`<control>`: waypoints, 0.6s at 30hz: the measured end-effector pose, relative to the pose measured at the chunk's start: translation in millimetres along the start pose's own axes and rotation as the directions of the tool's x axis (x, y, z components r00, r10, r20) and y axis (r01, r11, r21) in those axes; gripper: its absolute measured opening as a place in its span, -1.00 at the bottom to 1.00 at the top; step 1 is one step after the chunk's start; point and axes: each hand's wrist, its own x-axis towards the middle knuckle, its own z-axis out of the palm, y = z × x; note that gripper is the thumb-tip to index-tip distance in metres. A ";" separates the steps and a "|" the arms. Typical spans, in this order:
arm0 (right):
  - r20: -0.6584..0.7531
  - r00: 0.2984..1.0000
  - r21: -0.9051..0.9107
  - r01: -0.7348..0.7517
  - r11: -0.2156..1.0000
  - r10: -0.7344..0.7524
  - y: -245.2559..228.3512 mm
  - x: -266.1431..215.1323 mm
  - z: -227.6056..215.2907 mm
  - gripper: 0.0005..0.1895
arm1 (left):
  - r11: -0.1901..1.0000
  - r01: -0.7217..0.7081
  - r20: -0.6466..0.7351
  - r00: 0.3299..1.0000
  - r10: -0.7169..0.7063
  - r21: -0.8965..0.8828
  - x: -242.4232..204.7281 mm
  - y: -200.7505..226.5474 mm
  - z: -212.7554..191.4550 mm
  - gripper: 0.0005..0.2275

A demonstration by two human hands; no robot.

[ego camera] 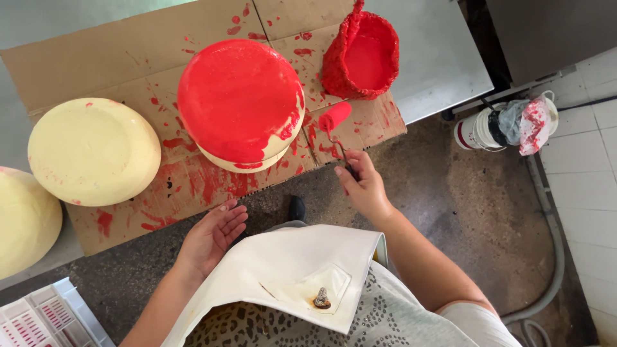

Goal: Waxing cheese wheels by applying red wax with a brush.

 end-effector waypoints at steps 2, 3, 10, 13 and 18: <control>0.012 1.000 0.000 0.018 1.000 -0.018 4.9 0.7 1.6 -0.74 | 1.000 0.001 -0.006 1.000 -0.001 0.001 -1.9 1.4 0.8 -0.65; 0.014 1.000 0.028 -0.005 1.000 0.005 3.8 0.5 3.5 -0.75 | 1.000 0.002 -0.008 1.000 -0.002 -0.006 -1.7 1.7 0.0 -0.66; -0.058 0.995 0.192 -0.065 0.979 0.078 6.4 5.7 11.2 -0.85 | 1.000 -0.005 -0.018 1.000 0.004 -0.022 3.1 -3.1 -9.7 -0.66; -0.096 0.992 0.207 -0.065 0.976 0.086 -17.0 8.9 7.9 -0.88 | 1.000 -0.005 -0.023 1.000 0.004 -0.027 -0.4 0.2 -8.4 -0.65; -0.007 0.974 0.604 -0.178 0.777 0.228 -48.9 19.5 -7.1 -0.82 | 1.000 0.000 -0.032 0.999 -0.001 -0.028 -3.6 2.4 -8.5 -0.65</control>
